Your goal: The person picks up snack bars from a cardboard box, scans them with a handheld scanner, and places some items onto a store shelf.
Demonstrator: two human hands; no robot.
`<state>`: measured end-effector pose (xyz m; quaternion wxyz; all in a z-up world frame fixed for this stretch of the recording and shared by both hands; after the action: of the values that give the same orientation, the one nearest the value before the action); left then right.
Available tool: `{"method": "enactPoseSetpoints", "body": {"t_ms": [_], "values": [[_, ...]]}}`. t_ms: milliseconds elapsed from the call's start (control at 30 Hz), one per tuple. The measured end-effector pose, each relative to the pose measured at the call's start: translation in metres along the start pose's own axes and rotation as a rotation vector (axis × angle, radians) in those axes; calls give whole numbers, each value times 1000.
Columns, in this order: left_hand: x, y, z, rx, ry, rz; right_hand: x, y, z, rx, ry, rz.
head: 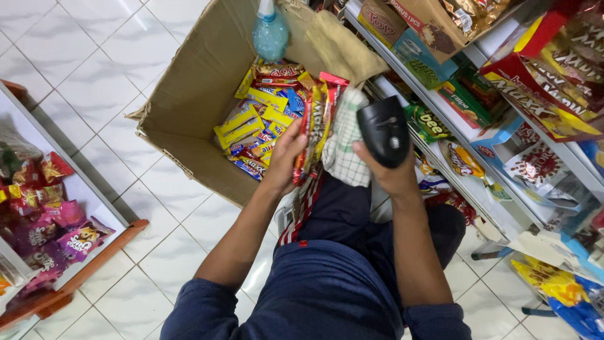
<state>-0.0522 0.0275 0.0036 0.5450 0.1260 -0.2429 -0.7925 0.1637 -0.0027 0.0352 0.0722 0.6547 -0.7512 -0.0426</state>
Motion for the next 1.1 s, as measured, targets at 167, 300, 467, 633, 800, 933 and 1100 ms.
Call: {"method": "enactPoseSetpoints", "body": {"t_ms": [167,300,467,633,800,933,1100], "values": [[-8,-6,14,28,74,123,1,-4,7,155,-266,176],[-22,-31,26,-57,202,380,-13,1,1,311,-476,267],[-14,-37,41,-233,289,351,-37,19,13,481,-314,15],[-12,-6,33,-2,136,144,-25,20,13,278,-300,71],[-16,19,17,107,58,-10,-7,9,9,59,-107,163],[-17,41,7,-191,131,53,27,14,-19,-87,-184,130],[-14,71,3,-402,250,63,50,8,-14,-181,-82,99]]}}
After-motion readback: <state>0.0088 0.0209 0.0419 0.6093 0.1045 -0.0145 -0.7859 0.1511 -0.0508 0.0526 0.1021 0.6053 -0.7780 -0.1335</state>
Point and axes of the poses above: each hand's wrist, its own x-axis away from the middle knuckle, its own y-axis out of the palm, z = x × y, the point moved 5 cm from there along -x, towards the middle knuckle, and after that the axes turned 12 degrees about -x, right-handed, at the moved point
